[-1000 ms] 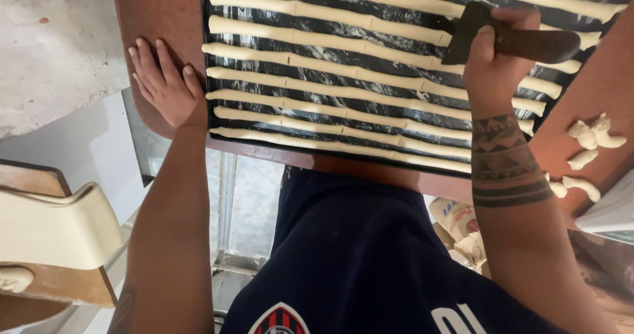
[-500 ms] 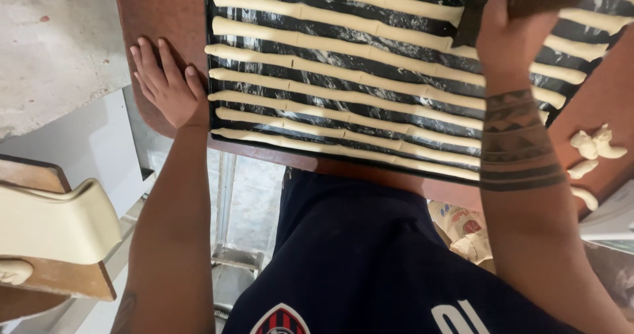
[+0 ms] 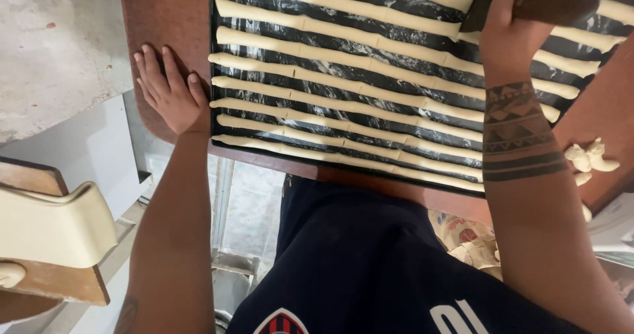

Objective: Laying out dough strips on a tray, cutting them into pieces with a scraper, and brushing them with egg wash.

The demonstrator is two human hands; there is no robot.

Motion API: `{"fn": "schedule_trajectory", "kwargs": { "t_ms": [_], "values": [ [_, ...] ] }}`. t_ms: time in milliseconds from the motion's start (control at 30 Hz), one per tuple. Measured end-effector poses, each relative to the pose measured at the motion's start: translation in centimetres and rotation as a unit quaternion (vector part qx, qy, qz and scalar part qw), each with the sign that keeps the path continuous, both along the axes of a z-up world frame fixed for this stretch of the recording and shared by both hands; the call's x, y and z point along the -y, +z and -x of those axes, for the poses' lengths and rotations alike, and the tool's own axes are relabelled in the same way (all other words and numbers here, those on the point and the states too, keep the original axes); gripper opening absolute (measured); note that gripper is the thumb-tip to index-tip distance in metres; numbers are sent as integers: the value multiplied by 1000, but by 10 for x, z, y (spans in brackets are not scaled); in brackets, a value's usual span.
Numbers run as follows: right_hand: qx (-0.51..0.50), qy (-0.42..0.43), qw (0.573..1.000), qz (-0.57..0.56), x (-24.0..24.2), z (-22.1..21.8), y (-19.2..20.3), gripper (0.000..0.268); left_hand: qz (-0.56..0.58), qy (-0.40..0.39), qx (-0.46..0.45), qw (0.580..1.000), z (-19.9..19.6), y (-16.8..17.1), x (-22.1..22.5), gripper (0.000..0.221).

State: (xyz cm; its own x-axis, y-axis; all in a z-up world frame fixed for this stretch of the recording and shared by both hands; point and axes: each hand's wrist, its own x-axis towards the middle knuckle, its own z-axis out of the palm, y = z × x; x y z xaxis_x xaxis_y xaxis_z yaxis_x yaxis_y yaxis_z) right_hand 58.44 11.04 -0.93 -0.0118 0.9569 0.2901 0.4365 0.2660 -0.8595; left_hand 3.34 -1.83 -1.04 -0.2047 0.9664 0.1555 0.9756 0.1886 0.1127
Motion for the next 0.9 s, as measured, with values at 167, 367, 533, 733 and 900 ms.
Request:
{"fn": "schedule_trajectory", "kwargs": {
  "t_ms": [167,367,533,733,900],
  "values": [
    [59,-76,994,47,-10,-37,-1,44,24,0,24,999,1,3,2,59],
    [577,-293,760,66,119,-34,102,53,183,24,-40,982,13,12,-10,54],
    [59,-137,974,168,213,-46,83,24,165,25,190,968,17,23,-9,73],
    [95,-148,957,232,306,-28,71,20,291,19,243,925,-25,67,-2,112],
    [135,-149,960,194,325,-25,58,24,342,29,254,904,-57,88,8,120]
  ]
}}
